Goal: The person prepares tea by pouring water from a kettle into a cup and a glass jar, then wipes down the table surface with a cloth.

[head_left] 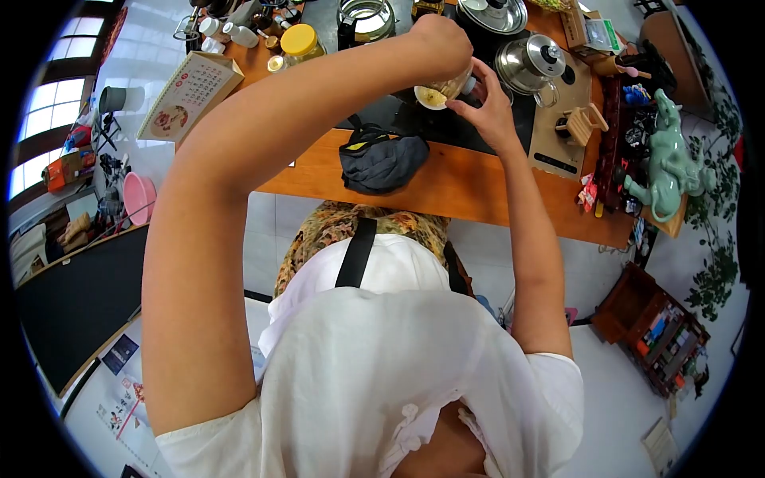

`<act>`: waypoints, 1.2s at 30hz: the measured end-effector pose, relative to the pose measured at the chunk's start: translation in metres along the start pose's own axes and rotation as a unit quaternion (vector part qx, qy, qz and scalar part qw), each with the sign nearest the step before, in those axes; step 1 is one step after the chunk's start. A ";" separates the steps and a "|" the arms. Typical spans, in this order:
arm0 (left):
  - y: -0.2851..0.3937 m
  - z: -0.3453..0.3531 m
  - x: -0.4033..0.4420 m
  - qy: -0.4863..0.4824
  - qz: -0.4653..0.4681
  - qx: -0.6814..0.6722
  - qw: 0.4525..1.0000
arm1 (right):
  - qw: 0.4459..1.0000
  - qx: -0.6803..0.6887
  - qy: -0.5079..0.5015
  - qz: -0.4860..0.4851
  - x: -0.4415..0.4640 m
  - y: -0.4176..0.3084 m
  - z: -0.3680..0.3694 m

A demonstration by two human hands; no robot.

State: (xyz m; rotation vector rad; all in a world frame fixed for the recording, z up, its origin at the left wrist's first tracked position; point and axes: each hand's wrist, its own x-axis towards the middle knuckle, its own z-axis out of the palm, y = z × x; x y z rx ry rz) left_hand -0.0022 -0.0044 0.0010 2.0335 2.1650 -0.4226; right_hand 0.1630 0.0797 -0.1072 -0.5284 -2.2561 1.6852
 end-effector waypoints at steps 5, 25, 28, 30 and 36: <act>0.000 0.003 0.006 0.021 0.002 -0.004 1.000 | 1.000 0.027 0.004 0.010 -0.002 -0.002 0.000; 0.004 0.005 0.032 0.017 0.022 0.047 0.999 | 0.995 0.094 0.040 -0.020 -0.005 0.004 0.002; 0.004 0.003 0.036 0.005 0.036 0.064 0.997 | 0.993 0.109 0.043 -0.017 -0.005 0.000 0.003; 0.007 -0.003 0.034 -0.008 0.042 0.083 0.996 | 0.992 0.116 0.044 -0.008 -0.007 -0.006 0.004; 0.017 -0.016 0.040 -0.043 -0.011 0.049 0.998 | 0.991 0.123 0.050 -0.013 -0.007 -0.003 0.005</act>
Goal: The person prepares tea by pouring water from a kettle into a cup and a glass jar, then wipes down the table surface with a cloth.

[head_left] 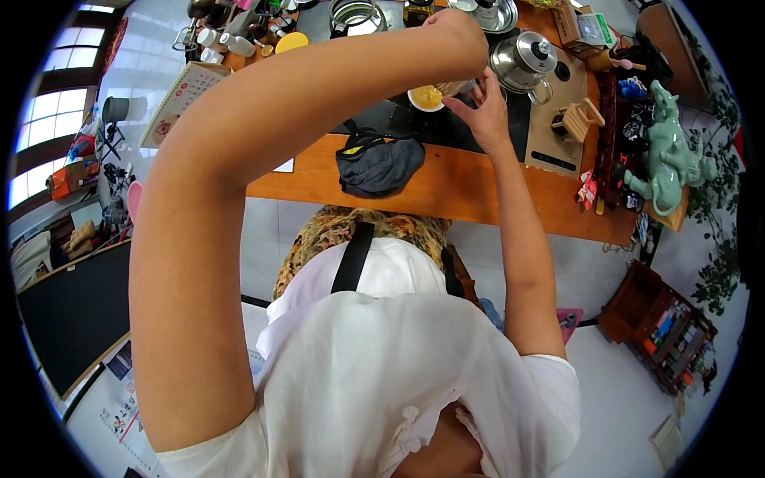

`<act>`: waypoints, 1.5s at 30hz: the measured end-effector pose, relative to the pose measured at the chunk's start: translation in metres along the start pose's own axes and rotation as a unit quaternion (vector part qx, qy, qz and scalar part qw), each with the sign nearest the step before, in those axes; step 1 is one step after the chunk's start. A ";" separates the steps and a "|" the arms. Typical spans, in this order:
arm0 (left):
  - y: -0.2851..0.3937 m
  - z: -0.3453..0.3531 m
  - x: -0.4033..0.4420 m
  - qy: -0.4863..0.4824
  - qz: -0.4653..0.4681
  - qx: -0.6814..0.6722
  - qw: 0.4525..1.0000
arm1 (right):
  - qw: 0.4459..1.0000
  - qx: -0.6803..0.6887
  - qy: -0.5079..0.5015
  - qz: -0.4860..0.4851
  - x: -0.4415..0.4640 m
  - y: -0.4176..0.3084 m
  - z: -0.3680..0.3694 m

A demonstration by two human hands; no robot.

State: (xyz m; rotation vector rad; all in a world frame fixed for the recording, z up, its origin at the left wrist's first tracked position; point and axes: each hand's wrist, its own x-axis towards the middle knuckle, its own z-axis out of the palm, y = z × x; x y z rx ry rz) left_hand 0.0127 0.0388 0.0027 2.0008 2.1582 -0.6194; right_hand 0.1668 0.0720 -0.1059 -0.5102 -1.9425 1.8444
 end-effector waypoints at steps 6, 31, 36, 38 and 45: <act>-0.001 0.006 0.009 -0.013 0.026 0.001 1.000 | 1.000 -0.015 0.005 -0.014 -0.002 0.002 0.003; 0.018 0.000 0.032 -0.187 -0.022 0.002 0.982 | 1.000 -0.002 0.017 -0.001 -0.009 0.037 0.007; 0.022 0.006 0.031 -0.163 -0.020 0.021 0.986 | 1.000 0.005 0.017 0.013 -0.012 0.035 0.010; 0.022 0.005 0.030 -0.172 -0.015 0.020 0.985 | 1.000 0.007 0.018 0.008 -0.012 0.035 0.012; 0.024 0.003 0.030 -0.215 -0.023 0.019 0.976 | 1.000 0.003 0.024 -0.003 -0.014 0.045 0.015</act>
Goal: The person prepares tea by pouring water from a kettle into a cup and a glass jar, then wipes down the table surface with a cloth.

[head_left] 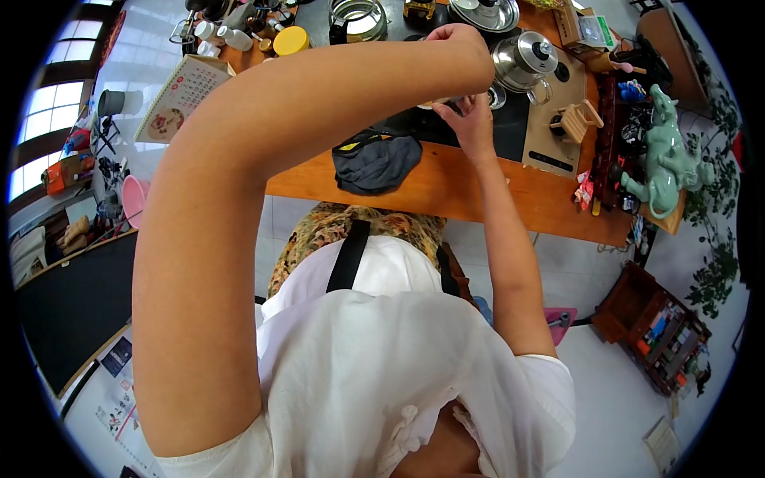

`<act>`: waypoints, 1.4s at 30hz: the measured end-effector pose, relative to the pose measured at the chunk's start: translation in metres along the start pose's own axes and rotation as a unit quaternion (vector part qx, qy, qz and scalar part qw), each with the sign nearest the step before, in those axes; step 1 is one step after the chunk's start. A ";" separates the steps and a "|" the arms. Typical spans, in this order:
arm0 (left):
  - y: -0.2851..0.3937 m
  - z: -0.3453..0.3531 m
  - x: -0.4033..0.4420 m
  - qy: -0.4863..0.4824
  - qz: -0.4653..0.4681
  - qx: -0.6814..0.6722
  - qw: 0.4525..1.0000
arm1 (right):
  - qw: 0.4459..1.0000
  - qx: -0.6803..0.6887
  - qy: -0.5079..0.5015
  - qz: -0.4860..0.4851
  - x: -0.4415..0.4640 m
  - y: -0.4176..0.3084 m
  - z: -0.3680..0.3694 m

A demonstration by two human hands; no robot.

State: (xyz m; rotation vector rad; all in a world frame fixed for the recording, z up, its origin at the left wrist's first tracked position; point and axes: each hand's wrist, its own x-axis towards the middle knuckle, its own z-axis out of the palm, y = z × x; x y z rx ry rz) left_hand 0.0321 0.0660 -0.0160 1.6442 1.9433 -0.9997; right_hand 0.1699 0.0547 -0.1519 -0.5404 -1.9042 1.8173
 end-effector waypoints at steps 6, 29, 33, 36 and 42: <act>0.005 0.004 0.001 -0.031 0.012 0.003 0.999 | 1.000 -0.003 -0.007 0.017 -0.003 0.002 0.002; -0.054 0.137 -0.042 0.192 0.029 -0.334 0.922 | 0.978 -0.204 0.003 -0.034 -0.014 -0.048 -0.009; -0.034 0.193 -0.049 0.262 0.029 -0.534 0.803 | 0.988 -0.149 0.018 -0.045 -0.021 -0.073 -0.010; -0.015 0.210 -0.054 0.225 0.002 -0.647 0.728 | 0.988 -0.132 0.025 -0.082 -0.025 -0.087 -0.007; 0.011 0.220 -0.062 0.295 -0.006 -0.665 0.686 | 0.866 -0.431 -0.058 -0.247 -0.013 -0.093 0.012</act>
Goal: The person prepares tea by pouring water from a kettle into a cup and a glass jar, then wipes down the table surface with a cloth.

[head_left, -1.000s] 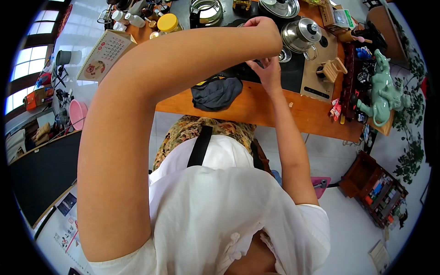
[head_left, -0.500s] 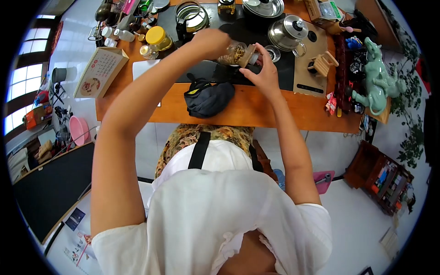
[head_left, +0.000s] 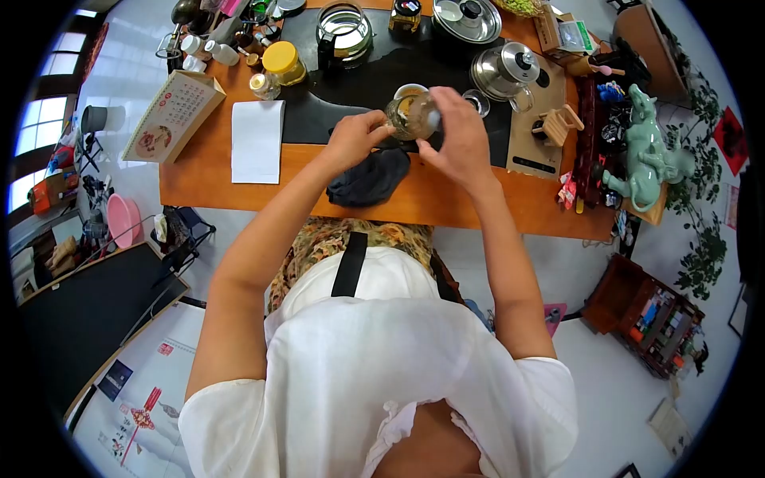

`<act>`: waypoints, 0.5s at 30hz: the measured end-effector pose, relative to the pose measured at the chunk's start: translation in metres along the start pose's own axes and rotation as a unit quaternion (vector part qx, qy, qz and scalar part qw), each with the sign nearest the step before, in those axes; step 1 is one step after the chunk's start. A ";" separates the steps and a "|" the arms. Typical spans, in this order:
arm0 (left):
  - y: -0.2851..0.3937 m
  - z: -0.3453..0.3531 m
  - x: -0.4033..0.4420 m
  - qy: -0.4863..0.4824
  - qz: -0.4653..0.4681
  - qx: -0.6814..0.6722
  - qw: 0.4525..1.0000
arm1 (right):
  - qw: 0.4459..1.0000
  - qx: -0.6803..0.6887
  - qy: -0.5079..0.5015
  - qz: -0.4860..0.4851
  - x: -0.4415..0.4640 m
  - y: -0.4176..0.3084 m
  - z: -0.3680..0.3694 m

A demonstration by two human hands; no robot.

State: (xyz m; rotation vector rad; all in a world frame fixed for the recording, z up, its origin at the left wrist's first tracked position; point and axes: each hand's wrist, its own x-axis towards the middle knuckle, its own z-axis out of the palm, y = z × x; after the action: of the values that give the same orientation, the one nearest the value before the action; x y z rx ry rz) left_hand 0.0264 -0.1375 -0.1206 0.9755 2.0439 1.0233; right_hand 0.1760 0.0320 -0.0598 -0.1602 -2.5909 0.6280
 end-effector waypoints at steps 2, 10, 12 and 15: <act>0.002 0.002 -0.004 0.002 -0.012 0.016 1.000 | 0.999 -0.029 -0.007 -0.011 0.001 -0.006 0.001; 0.007 -0.001 -0.012 0.030 -0.039 0.011 0.999 | 0.994 0.074 0.031 0.079 0.007 -0.019 -0.015; -0.001 0.001 -0.016 0.042 -0.029 -0.025 0.998 | 0.941 0.280 0.077 0.175 0.003 -0.016 -0.017; -0.012 0.006 -0.021 0.052 -0.022 -0.146 0.988 | 0.811 0.513 0.101 0.260 -0.001 -0.009 -0.017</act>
State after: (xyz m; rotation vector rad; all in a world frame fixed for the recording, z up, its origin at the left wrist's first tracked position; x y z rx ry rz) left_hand 0.0383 -0.1579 -0.1295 0.7355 1.9173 1.3294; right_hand 0.1848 0.0307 -0.0427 -0.5326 -1.6542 1.9675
